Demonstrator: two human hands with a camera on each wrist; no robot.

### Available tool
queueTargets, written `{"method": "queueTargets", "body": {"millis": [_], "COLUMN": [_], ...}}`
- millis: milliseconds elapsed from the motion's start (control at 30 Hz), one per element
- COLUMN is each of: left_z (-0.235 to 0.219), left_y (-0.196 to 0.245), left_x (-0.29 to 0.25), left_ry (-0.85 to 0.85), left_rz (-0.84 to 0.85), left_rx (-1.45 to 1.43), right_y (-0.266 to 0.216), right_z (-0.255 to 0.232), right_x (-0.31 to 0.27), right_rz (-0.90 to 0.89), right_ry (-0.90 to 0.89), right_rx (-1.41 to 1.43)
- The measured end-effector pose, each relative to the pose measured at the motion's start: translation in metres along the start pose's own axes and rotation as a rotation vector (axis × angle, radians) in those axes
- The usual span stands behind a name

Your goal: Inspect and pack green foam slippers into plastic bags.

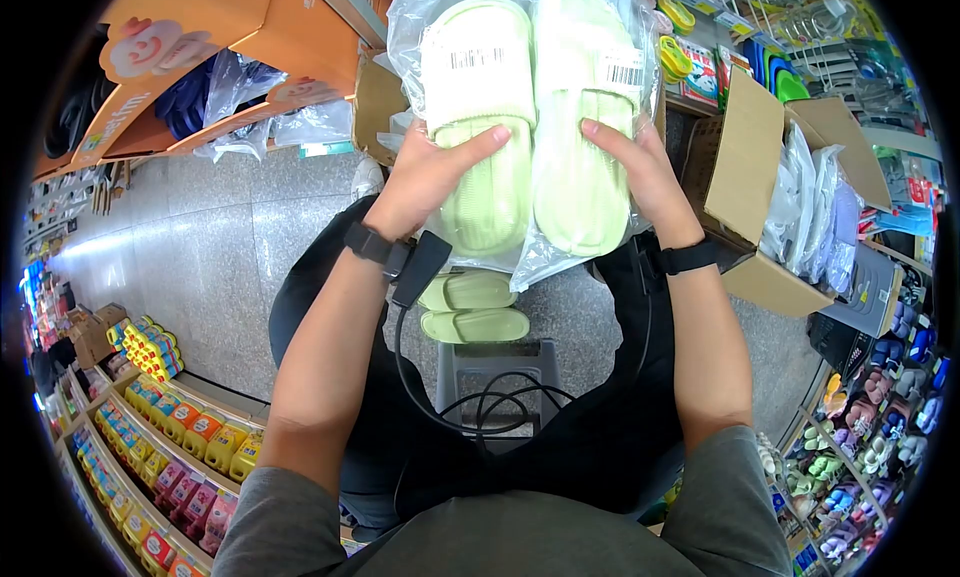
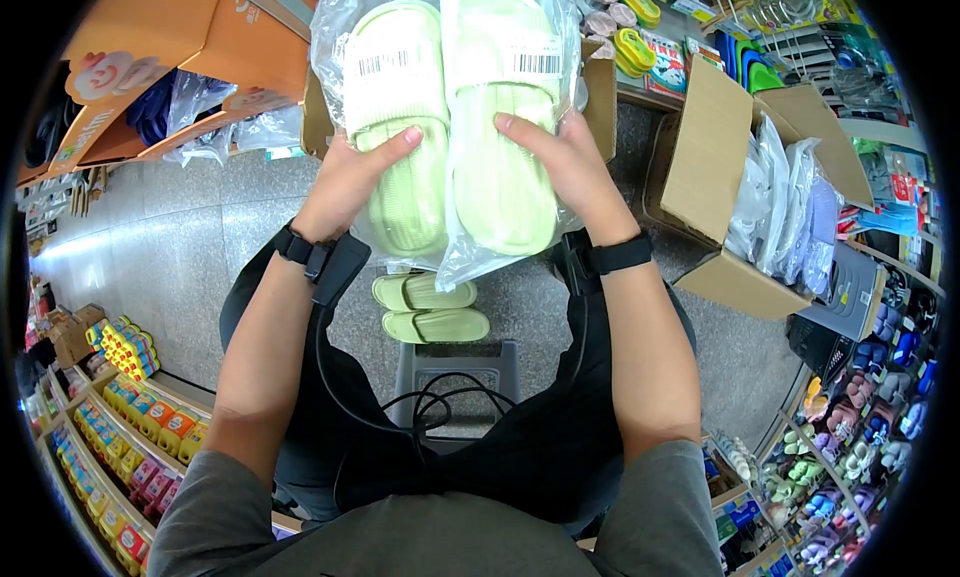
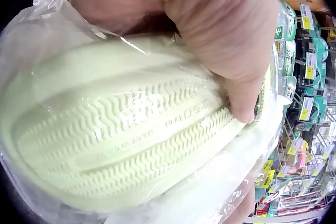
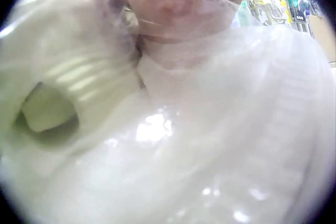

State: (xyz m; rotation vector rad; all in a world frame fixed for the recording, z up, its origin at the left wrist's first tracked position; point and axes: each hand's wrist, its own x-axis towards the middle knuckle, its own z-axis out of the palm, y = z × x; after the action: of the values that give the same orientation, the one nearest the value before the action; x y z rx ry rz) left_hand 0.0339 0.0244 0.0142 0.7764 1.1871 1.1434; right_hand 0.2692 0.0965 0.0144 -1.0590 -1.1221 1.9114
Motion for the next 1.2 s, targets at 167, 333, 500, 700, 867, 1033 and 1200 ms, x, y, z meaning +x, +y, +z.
{"method": "queueTargets", "body": {"millis": [167, 333, 500, 700, 867, 1033, 1200], "left_z": [0.0013, -0.0017, -0.0008, -0.0029, -0.0028, -0.0012, -0.0019], "left_y": [0.0025, 0.0028, 0.0003, -0.0023, -0.0026, 0.0006, -0.0011], "left_x": [-0.0014, -0.0021, -0.0016, -0.0001, -0.0012, -0.0021, -0.0009], "left_ry": [0.003, -0.040, -0.036, -0.041, -0.025, -0.016, -0.013], "left_rz": [0.002, -0.049, -0.085, -0.059, -0.050, -0.059, -0.057], "left_rx": [-0.031, -0.051, -0.083, -0.079, -0.088, -0.083, -0.056], "right_y": [-0.0030, -0.0041, -0.0023, -0.0003, -0.0012, -0.0009, 0.0028], "right_z": [0.0007, -0.0029, -0.0049, -0.0043, -0.0043, -0.0041, -0.0059], "right_x": [-0.0010, -0.0002, 0.0004, 0.0009, 0.0002, 0.0001, 0.0021], "right_rz": [0.009, -0.011, -0.035, -0.005, 0.006, 0.012, -0.006], "right_ry": [-0.011, -0.028, -0.035, -0.037, -0.047, -0.054, -0.067], "right_rx": [-0.007, -0.067, -0.068, -0.038, -0.040, -0.052, -0.061]}}
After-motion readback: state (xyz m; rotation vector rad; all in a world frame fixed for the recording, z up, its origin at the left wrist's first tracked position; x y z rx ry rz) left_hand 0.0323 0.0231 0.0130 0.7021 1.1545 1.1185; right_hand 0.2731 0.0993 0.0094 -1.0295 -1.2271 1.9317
